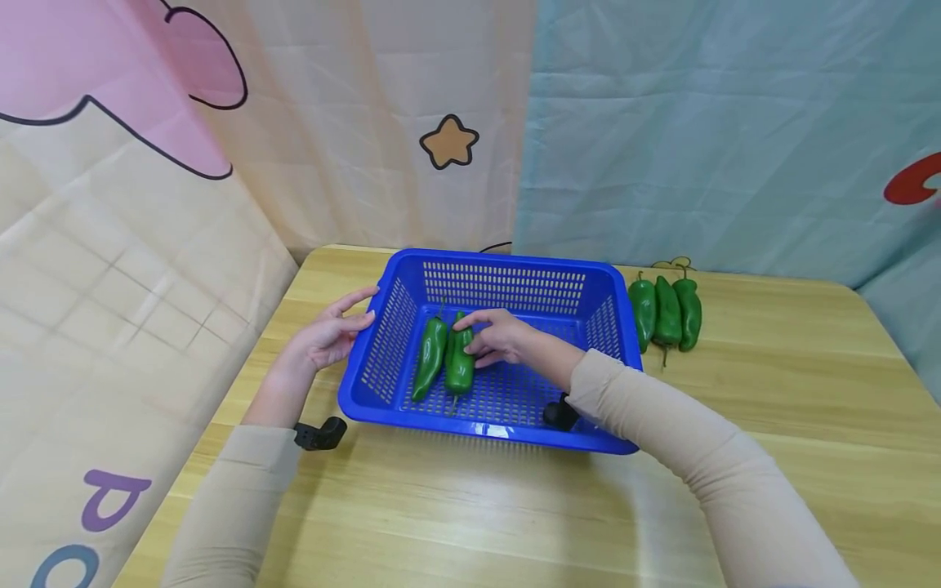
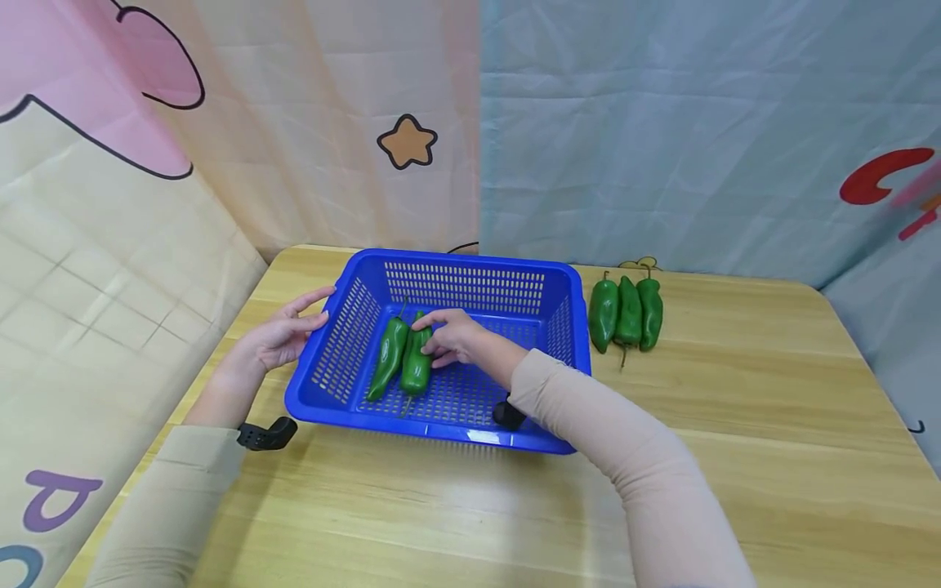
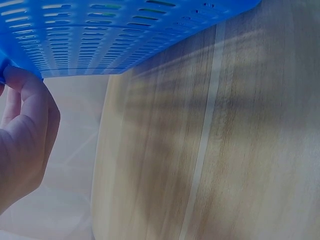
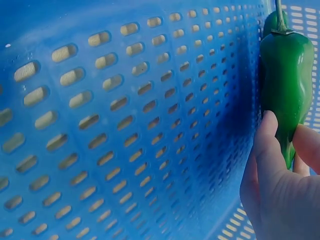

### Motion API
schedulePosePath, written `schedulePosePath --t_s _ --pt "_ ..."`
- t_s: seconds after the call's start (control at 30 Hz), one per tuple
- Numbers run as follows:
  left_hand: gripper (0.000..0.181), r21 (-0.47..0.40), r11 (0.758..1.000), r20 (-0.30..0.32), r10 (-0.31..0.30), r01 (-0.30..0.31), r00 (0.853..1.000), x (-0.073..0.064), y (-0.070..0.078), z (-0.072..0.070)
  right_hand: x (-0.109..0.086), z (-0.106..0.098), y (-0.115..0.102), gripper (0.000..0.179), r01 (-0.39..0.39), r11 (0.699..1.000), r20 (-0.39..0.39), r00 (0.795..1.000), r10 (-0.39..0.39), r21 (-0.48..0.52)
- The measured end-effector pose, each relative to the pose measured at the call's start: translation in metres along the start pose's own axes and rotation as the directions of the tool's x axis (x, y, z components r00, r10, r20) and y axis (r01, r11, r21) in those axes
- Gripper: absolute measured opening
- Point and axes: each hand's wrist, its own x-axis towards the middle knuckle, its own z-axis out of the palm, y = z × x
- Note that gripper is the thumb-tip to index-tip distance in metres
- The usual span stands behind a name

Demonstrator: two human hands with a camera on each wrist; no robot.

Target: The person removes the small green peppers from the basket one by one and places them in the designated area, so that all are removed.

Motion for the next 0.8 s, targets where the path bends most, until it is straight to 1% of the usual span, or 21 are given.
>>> schedulePosePath --t_s 0.2,0.3,0.43,0.6,0.8 --pt "0.039 0.012 1.0 -0.025 -0.013 0.013 1.0 0.0 0.0 0.001 -0.004 -0.005 -0.003 0.051 0.017 1.0 0.007 1.0 -0.017 0.027" --pt "0.04 0.009 1.0 -0.028 -0.015 0.015 1.0 0.0 0.001 0.002 -0.006 -0.008 -0.004 0.051 0.033 0.999 0.014 0.999 -0.033 0.039" --pt "0.038 0.0 1.0 -0.02 -0.013 0.013 1.0 0.0 0.0 0.001 -0.01 -0.01 -0.005 0.051 0.053 0.998 0.023 0.998 -0.054 0.038" --pt "0.035 -0.014 1.0 0.006 -0.005 0.005 1.0 -0.001 0.0 -0.002 -0.015 -0.013 -0.01 0.051 0.059 0.996 0.035 0.998 -0.061 0.065" --pt "0.038 0.002 1.0 0.0 -0.012 0.012 1.0 0.001 0.002 -0.002 -0.021 -0.02 -0.013 0.051 0.075 0.995 0.028 0.997 -0.077 0.07"
